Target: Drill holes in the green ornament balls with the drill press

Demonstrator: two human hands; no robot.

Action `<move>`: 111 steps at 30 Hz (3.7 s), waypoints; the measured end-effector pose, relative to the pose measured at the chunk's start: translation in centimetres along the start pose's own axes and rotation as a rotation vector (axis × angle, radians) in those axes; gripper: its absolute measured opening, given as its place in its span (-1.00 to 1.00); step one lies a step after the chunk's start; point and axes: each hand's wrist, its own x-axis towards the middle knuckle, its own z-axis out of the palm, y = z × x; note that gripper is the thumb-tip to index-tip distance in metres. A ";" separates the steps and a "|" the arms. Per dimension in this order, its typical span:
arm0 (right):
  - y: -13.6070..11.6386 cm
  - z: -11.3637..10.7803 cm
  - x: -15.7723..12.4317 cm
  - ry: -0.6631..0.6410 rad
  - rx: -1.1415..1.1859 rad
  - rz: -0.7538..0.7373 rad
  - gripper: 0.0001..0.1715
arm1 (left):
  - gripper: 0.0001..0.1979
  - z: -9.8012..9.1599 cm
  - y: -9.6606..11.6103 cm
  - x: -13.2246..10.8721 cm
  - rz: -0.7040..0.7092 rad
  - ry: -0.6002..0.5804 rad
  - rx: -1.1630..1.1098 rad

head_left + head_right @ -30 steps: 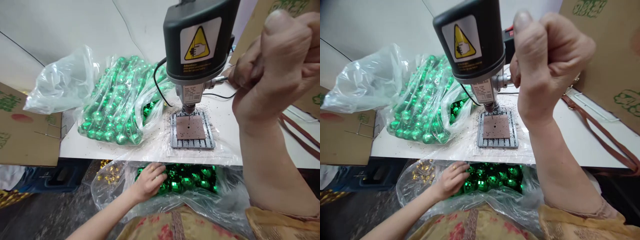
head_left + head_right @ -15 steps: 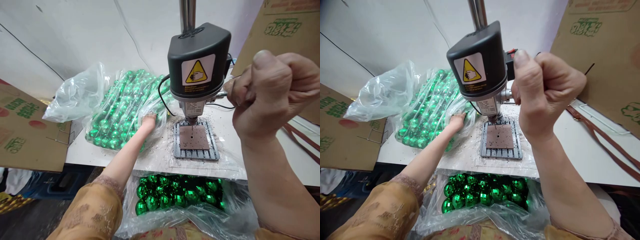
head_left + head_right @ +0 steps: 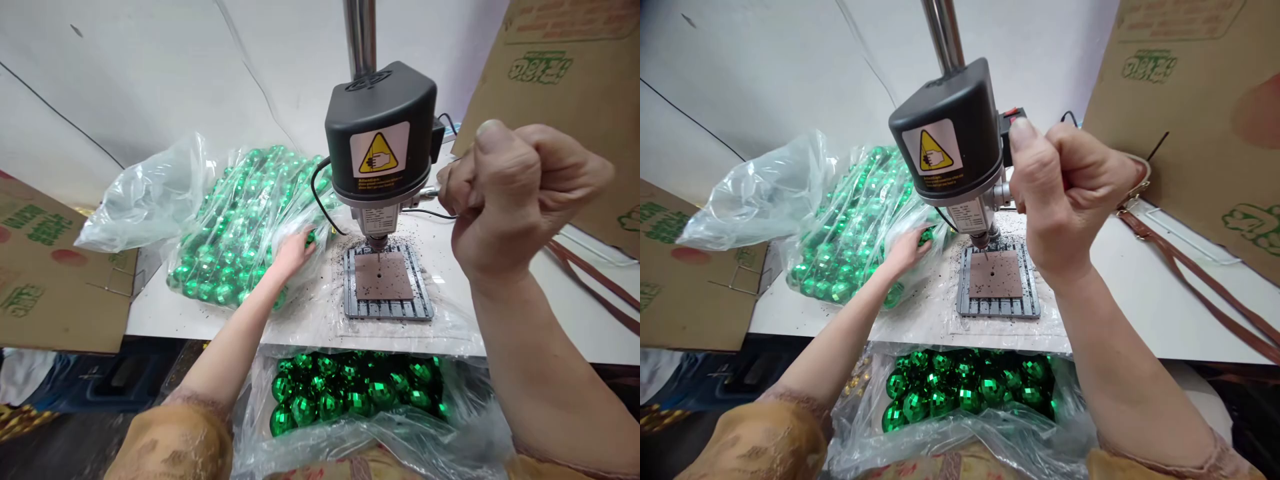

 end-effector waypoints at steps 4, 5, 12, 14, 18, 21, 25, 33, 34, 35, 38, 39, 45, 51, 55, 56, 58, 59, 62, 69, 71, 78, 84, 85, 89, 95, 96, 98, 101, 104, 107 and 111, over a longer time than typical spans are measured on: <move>-0.2 0.1 -0.1 0.004 -0.031 0.019 -0.47 | -0.48 0.4 2.8 -2.4 -0.100 -0.169 -0.798; -0.3 0.2 -0.1 0.012 -0.040 0.027 -0.47 | -0.47 0.7 3.4 -3.1 -0.142 -0.223 -0.987; -0.4 0.1 -0.2 -0.009 -0.023 0.035 -0.47 | -0.32 4.1 4.8 -6.2 -0.186 -0.294 -1.233; -0.5 0.2 -0.2 -0.022 -0.013 0.042 -0.47 | -0.28 4.9 4.7 -6.4 -0.156 -0.236 -1.133; -0.5 0.4 -0.2 -0.008 0.037 0.026 -0.48 | -0.41 5.7 4.5 -6.0 0.001 -0.198 -0.893; -0.6 0.5 -0.2 -0.016 0.027 0.043 -0.48 | -0.39 6.1 4.4 -5.5 0.142 -0.230 -0.767; -0.5 0.3 -0.2 -0.031 0.044 0.008 -0.44 | -0.38 6.9 4.2 -4.9 0.135 -0.222 -0.774; -0.2 -0.2 -0.5 -0.056 -0.067 0.029 -0.36 | -0.45 6.9 4.7 -4.0 0.192 -0.249 -0.586; -0.2 -0.2 -0.6 -0.063 -0.092 0.041 -0.35 | -0.46 6.8 4.9 -3.9 0.206 -0.243 -0.562; -0.3 -0.2 -0.6 -0.067 -0.120 0.055 -0.35 | -0.47 6.7 5.2 -3.9 0.223 -0.238 -0.538; -0.5 -0.3 -0.8 -0.075 -0.177 0.081 -0.37 | -0.50 6.4 5.7 -3.7 0.283 -0.233 -0.471; -0.5 -0.3 -0.8 -0.075 -0.183 0.080 -0.38 | -0.51 6.4 5.9 -3.7 0.302 -0.233 -0.452; -0.4 -0.2 -0.8 -0.066 -0.157 0.068 -0.37 | -0.51 6.7 6.3 -3.6 0.256 -0.193 -0.470; -0.6 -0.2 -0.9 -0.059 -0.158 0.072 -0.36 | -0.55 7.3 6.3 -3.2 0.285 -0.178 -0.435; -0.7 -0.2 -0.9 -0.056 -0.217 0.124 -0.35 | -0.55 8.3 6.0 -3.5 0.318 -0.126 -0.486; -0.7 -0.2 -0.9 -0.047 -0.203 0.115 -0.36 | -0.54 8.6 6.0 -3.6 0.308 -0.130 -0.531; -0.6 -0.1 -0.8 -0.042 -0.129 0.069 -0.37 | -0.52 9.2 5.8 -3.9 0.269 -0.150 -0.623; -0.5 -0.1 -0.7 -0.041 -0.084 0.045 -0.39 | -0.51 9.4 5.8 -4.1 0.250 -0.154 -0.654; -0.2 0.0 -0.6 -0.045 0.008 0.004 -0.42 | -0.48 9.7 6.1 -4.4 0.239 -0.110 -0.658; -0.6 0.1 -0.6 -0.043 -0.012 0.033 -0.42 | -0.49 10.0 7.2 -4.9 0.265 -0.075 -0.578; -0.6 0.1 -0.5 -0.044 0.008 0.023 -0.42 | -0.45 10.4 7.0 -5.0 0.260 -0.096 -0.643; 0.0 -0.1 -1.2 -0.028 -0.011 -0.020 -0.39 | -0.40 11.3 6.3 -5.6 0.235 -0.087 -0.722; -0.3 -0.3 -2.1 -0.003 -0.081 -0.044 -0.39 | -0.40 11.6 6.2 -5.6 0.227 -0.094 -0.740; -0.3 -0.4 -2.2 -0.004 -0.097 -0.053 -0.40 | -0.40 11.6 6.2 -5.6 0.229 -0.096 -0.743; 0.2 -0.9 -2.5 0.011 -0.093 -0.103 -0.37 | -0.43 11.6 6.3 -5.6 0.235 -0.094 -0.759; 0.2 -1.9 -3.0 -0.050 -0.038 -0.082 -0.40 | -0.43 11.6 6.3 -5.6 0.224 -0.090 -0.755; 0.2 -2.0 -3.1 -0.051 -0.038 -0.069 -0.41 | -0.43 11.6 6.3 -5.6 0.224 -0.090 -0.756; 0.4 -2.2 -3.4 -0.044 -0.021 -0.079 -0.40 | -0.43 11.7 6.2 -5.6 0.223 -0.087 -0.760; 0.9 -2.2 -3.7 -0.034 0.018 -0.136 -0.37 | -0.42 11.9 6.1 -5.5 0.224 -0.085 -0.762; 1.1 -2.0 -3.8 -0.047 0.025 -0.183 -0.40 | -0.42 11.9 6.1 -5.5 0.232 -0.080 -0.763; 1.2 -2.1 -3.7 -0.090 0.022 -0.243 -0.46 | -0.43 12.0 6.1 -5.5 0.244 -0.079 -0.766; 1.9 -2.7 -4.1 -0.125 0.021 -0.303 -0.46 | -0.43 12.0 6.1 -5.5 0.245 -0.079 -0.781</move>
